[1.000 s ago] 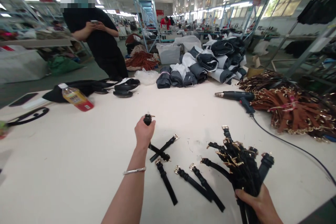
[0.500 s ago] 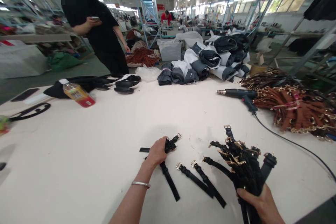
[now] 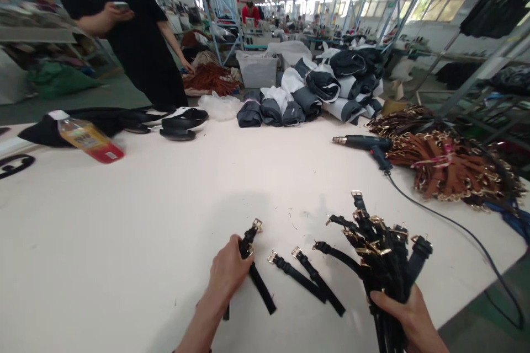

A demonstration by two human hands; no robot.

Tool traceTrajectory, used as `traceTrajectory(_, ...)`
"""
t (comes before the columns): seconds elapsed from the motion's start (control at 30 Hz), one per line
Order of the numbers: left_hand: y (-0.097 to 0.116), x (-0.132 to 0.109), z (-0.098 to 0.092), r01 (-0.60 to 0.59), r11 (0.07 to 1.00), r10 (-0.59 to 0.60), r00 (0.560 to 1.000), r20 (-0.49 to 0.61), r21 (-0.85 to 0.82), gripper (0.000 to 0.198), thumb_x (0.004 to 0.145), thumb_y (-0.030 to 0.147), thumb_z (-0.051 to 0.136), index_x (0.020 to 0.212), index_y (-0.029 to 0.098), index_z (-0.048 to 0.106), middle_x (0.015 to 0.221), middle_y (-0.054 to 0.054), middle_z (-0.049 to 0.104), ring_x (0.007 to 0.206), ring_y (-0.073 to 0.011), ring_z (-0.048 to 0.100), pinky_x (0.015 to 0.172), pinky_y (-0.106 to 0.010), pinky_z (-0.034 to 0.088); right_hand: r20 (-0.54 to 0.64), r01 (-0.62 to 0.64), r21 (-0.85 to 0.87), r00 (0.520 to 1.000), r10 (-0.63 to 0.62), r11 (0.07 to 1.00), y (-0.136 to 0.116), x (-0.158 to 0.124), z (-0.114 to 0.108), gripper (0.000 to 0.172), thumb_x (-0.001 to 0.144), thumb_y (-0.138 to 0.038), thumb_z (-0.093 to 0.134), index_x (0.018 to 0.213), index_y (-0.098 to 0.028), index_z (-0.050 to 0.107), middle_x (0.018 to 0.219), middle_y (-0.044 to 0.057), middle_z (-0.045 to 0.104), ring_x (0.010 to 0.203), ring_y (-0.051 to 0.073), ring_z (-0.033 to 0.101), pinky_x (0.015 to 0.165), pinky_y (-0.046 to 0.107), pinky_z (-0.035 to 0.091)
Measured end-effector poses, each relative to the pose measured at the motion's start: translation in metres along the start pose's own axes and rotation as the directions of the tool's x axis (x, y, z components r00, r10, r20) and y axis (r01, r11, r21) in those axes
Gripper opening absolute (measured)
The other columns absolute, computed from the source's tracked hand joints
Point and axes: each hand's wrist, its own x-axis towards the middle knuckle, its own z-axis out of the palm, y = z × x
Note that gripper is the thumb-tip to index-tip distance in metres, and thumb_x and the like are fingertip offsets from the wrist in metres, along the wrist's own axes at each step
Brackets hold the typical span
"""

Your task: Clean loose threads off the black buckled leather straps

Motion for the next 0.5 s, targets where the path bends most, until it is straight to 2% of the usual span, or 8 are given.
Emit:
traceTrajectory(0.1,0.004,-0.016,0.016,0.04,0.994,-0.045,0.998,0.041,0.103,0.033,0.083,0.043,0.048,0.105,0.019,0.046,0.092,-0.012,0.067,0.085,-0.031,0.064,0.067,-0.035,0.043,-0.005,-0.037,-0.02,0.999,0.037,0.999,0.001,-0.002,-0.01,0.05,0.051,-0.039,0.082,0.088,-0.015,0.061,0.073,0.005,0.066,0.062,0.023,0.06,0.054,0.031,0.051)
traceTrajectory(0.2,0.014,-0.017,0.023,0.083,0.991,-0.088,0.995,0.038,0.108,0.036,0.086,0.039,0.042,0.118,0.022,0.041,0.091,-0.011,0.068,0.085,-0.0325,0.065,0.066,-0.036,0.044,-0.061,-0.043,-0.022,0.997,0.042,0.999,-0.002,-0.011,-0.019,0.048,0.051,-0.038,0.082,0.088,-0.015,0.06,0.072,0.004,0.066,0.062,0.023,0.059,0.054,0.031,0.051)
traceTrajectory(0.33,0.029,-0.018,0.024,0.146,0.989,-0.146,0.989,0.016,0.008,0.038,0.082,0.03,0.045,0.119,0.024,0.041,0.09,-0.008,0.069,0.084,-0.0303,0.066,0.068,-0.035,0.045,-0.17,-0.025,-0.005,0.985,0.024,1.0,-0.01,-0.025,-0.029,0.044,0.053,-0.035,0.08,0.086,-0.017,0.058,0.067,0.001,0.063,0.059,0.02,0.058,0.052,0.029,0.049)
traceTrajectory(0.43,0.045,-0.036,0.03,0.129,0.985,-0.126,0.991,0.036,-0.117,0.037,0.081,0.027,0.045,0.118,0.023,0.041,0.09,-0.007,0.07,0.085,-0.0276,0.066,0.071,-0.033,0.046,-0.142,-0.032,0.02,0.989,0.034,0.999,-0.01,-0.021,-0.042,0.043,0.054,-0.035,0.079,0.087,-0.017,0.057,0.067,0.001,0.063,0.058,0.02,0.057,0.052,0.029,0.048)
traceTrajectory(0.5,0.065,-0.053,0.037,0.116,0.984,-0.112,0.993,0.036,-0.137,0.037,0.084,0.029,0.044,0.12,0.02,0.041,0.094,-0.009,0.069,0.087,-0.028,0.066,0.074,-0.035,0.048,-0.105,-0.013,0.04,0.994,0.017,0.999,-0.008,-0.014,-0.056,0.045,0.053,-0.036,0.08,0.088,-0.017,0.058,0.069,0.002,0.064,0.061,0.021,0.058,0.053,0.03,0.048)
